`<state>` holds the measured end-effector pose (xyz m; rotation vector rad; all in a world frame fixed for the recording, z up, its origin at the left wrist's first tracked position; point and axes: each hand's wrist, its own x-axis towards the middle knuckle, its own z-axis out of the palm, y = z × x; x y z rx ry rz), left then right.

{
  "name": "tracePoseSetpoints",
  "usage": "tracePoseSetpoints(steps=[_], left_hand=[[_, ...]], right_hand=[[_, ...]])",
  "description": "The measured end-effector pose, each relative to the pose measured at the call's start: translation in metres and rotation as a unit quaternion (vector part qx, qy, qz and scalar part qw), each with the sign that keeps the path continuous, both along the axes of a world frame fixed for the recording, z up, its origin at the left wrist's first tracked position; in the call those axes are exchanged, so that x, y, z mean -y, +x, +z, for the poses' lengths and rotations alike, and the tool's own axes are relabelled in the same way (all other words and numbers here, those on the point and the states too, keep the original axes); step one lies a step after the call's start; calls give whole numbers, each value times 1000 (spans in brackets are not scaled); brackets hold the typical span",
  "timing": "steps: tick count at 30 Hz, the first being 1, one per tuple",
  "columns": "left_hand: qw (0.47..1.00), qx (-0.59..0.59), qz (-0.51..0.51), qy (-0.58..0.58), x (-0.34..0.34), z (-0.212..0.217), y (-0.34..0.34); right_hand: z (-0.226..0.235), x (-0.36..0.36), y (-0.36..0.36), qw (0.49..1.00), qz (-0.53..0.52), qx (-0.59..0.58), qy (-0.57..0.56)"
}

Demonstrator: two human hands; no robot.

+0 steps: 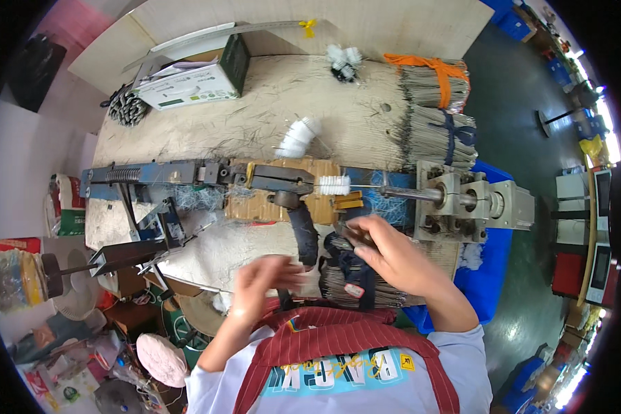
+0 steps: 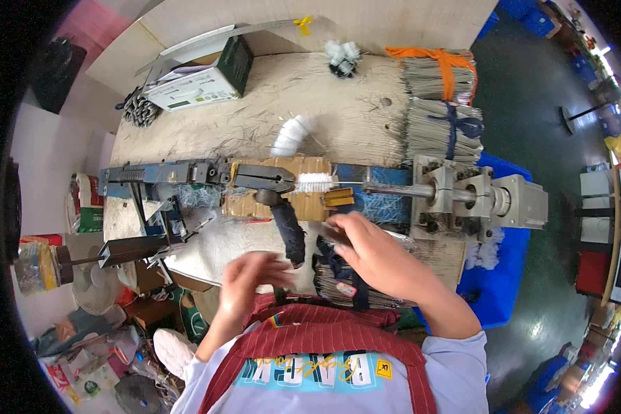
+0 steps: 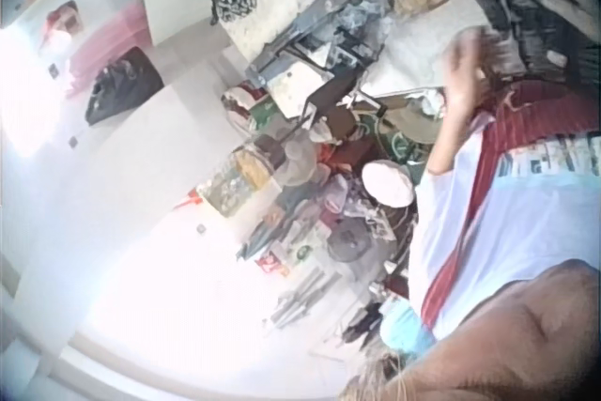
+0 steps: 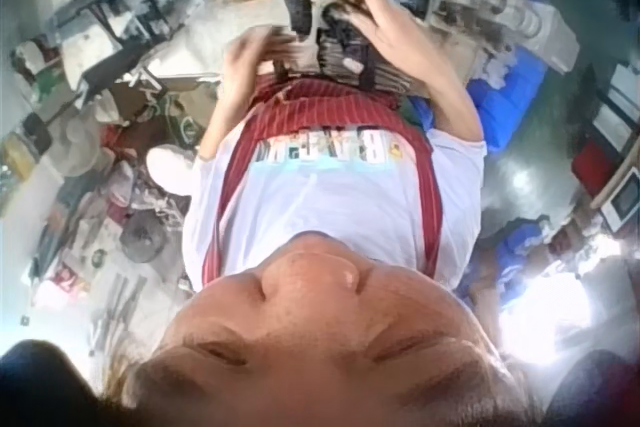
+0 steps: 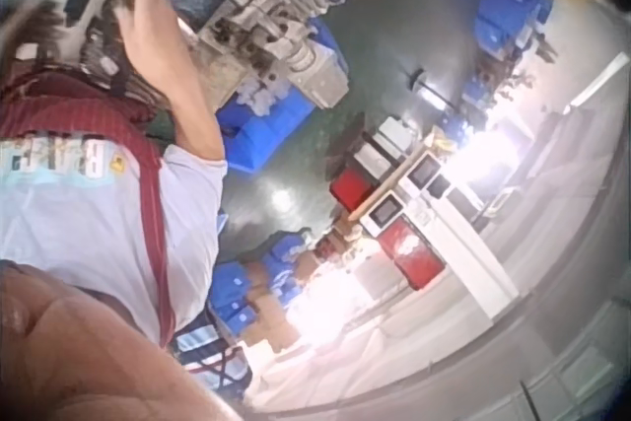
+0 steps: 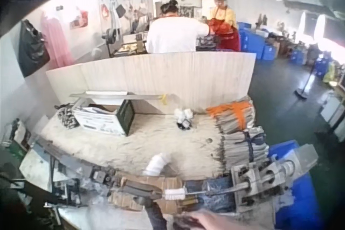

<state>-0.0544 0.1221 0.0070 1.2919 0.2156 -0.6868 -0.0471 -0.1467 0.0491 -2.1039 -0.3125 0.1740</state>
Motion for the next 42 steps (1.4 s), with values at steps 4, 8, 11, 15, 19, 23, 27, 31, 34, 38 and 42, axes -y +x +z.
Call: tracePoseSetpoints(steps=[4,8,11,15,19,23,27,31,34,38,42], left_hand=[[893,13,299,335,-141,-48,-47],[760,111,518,376,-216,-55,-61],[709,167,539,422,-238,-60,-59],[751,218,486,391,-178,-52,-53],[828,112,450,314,-147,-36,-57],[873,115,371,296,-111,-20,-66],[740,527,58,414,-7,26,-8],[508,775,-85,366,38,53,31],[607,711,37,354,17,44,29],[881,325,291,182,-25,8,40],[937,214,264,81,-29,-26,29]], right_hand=[[-19,-3,-1,994,34,-99,8],[-32,-20,4,997,41,-29,-51],[-37,-43,10,999,1,23,-36],[-61,-66,23,977,28,-204,56],[-42,-72,8,971,-72,-219,66],[22,-54,-10,990,-59,-116,48],[49,-45,12,998,31,-46,-11],[41,-32,51,917,-46,292,-269],[24,-4,62,889,7,235,-393],[22,6,83,890,30,211,-404],[16,4,115,898,41,162,-407]])
